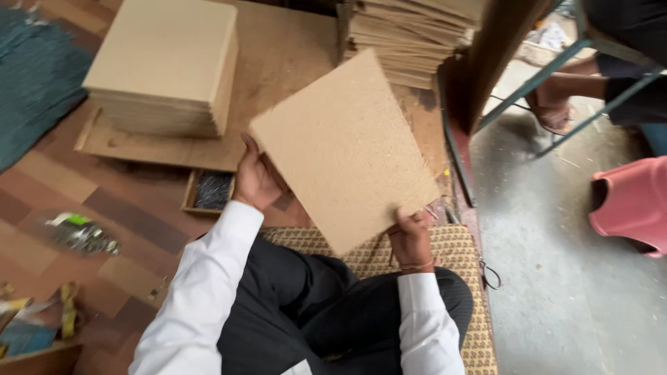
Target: The person sits on a mat and repeatedly places rectangular boards on a workbench, positions metal corner brackets, and hammers nails to secure them. They handle multiple boards one at a time, moving finished pieces aside and continuing the process.
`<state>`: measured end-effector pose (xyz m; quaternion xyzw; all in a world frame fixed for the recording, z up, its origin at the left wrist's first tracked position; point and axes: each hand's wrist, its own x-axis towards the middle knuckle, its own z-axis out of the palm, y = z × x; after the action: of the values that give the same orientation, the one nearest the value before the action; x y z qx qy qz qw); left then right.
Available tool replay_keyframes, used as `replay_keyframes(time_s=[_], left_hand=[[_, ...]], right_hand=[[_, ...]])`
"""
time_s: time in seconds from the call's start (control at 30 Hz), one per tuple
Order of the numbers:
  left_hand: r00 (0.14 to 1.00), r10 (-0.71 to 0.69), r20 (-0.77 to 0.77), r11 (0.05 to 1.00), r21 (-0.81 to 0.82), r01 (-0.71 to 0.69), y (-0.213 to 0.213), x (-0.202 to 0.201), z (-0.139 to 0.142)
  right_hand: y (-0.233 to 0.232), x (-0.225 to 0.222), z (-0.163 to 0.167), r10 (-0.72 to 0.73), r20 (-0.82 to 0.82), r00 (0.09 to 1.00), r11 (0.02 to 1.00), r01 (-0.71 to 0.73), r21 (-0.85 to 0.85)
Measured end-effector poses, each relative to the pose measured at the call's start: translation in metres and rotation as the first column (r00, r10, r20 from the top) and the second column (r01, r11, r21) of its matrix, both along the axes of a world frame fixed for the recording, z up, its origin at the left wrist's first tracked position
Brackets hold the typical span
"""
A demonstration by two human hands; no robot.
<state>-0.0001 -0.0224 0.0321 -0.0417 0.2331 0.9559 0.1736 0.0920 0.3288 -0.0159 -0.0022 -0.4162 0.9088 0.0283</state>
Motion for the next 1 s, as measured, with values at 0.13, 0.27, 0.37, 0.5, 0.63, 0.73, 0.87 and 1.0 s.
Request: replay_keyframes(time_s=[0.13, 0.27, 0.37, 0.5, 0.63, 0.73, 0.87, 1.0], left_hand=[[0.948, -0.112, -0.296, 0.993, -0.053, 0.101, -0.027, 0.008, -0.015], [0.982, -0.005, -0.187, 0.869, -0.487, -0.089, -0.021, 0.012, -0.039], [0.972, -0.006, -0.235, 0.775, -0.615, -0.144, -0.017, 0.011, -0.037], [0.932, -0.056, -0.357, 0.591, -0.765, -0.257, -0.015, 0.012, -0.021], [0.908, -0.162, -0.387, 0.644, -0.738, -0.200, -0.006, 0.016, -0.011], [0.907, -0.187, -0.377, 0.673, -0.722, -0.161, -0.001, 0.019, -0.005], [0.893, -0.172, -0.417, 0.674, -0.710, -0.202, -0.001, 0.021, -0.001], [0.909, -0.148, -0.389, 0.622, -0.751, -0.220, -0.008, 0.017, -0.007]], right_hand=[[0.004, -0.005, -0.013, -0.092, 0.003, 0.996, 0.996, 0.092, -0.016], [0.004, -0.004, -0.010, -0.164, 0.000, 0.986, 0.986, 0.164, -0.033], [0.002, -0.002, 0.001, -0.176, 0.162, 0.971, 0.975, 0.194, -0.104], [0.003, -0.006, 0.011, -0.062, 0.261, 0.963, 0.974, 0.116, -0.197], [0.011, -0.008, 0.010, 0.030, 0.286, 0.958, 0.964, 0.048, -0.260], [0.012, -0.008, 0.007, -0.059, 0.273, 0.960, 0.977, 0.111, -0.180], [0.009, -0.006, 0.010, -0.098, 0.249, 0.963, 0.982, 0.135, -0.133], [0.007, -0.003, 0.020, -0.055, 0.196, 0.979, 0.995, 0.071, -0.073]])
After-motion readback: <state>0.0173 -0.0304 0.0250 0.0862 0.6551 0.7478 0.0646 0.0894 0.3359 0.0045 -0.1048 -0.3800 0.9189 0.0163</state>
